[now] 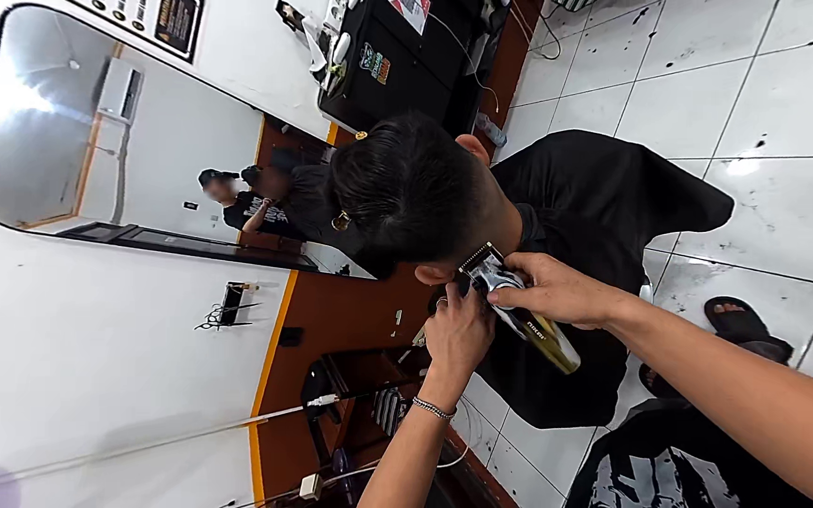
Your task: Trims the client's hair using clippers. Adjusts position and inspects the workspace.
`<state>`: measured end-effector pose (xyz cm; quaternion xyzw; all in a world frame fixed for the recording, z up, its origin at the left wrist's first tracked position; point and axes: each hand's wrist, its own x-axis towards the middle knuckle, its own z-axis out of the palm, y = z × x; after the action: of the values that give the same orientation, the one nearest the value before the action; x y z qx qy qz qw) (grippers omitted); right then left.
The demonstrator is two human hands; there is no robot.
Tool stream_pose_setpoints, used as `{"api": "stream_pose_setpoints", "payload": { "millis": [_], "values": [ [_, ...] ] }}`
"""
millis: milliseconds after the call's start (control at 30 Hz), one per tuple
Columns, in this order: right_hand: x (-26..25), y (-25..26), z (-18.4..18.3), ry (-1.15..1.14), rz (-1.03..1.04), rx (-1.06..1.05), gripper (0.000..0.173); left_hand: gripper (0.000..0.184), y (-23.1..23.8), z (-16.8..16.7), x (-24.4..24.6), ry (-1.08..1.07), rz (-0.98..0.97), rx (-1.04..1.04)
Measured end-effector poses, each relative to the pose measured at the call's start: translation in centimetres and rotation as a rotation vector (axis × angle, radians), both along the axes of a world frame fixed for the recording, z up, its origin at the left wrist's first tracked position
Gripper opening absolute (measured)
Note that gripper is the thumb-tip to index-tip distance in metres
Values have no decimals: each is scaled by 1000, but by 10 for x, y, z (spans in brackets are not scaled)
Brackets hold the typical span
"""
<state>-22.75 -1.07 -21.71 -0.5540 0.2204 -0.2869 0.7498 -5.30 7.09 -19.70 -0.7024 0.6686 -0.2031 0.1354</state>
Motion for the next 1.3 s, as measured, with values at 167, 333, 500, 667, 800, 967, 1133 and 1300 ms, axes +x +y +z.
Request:
{"api": "stream_pose_setpoints", "payload": {
  "millis": [167,333,500,667,800,967,1133,1300],
  "values": [
    [5,8,10,-100,-101,-125,29,34,0,-3,4,1,-8,5],
    [12,13,14,-34,-165,-131,28,30,0,1,6,29,-14,0],
    [16,19,16,41,-134,-157,35,36,1,3,2,38,53,48],
    [24,30,20,-77,-220,-132,42,37,6,10,-2,100,87,75],
    [23,25,15,59,-89,-69,38,42,4,9,-1,45,125,98],
    [22,26,18,-16,-95,-132,48,39,9,7,0,82,85,37],
    [24,26,16,-95,-152,-55,39,39,8,8,-1,70,73,32],
    [12,11,12,-9,33,-86,35,45,3,9,-5,4,120,95]
  ]
}}
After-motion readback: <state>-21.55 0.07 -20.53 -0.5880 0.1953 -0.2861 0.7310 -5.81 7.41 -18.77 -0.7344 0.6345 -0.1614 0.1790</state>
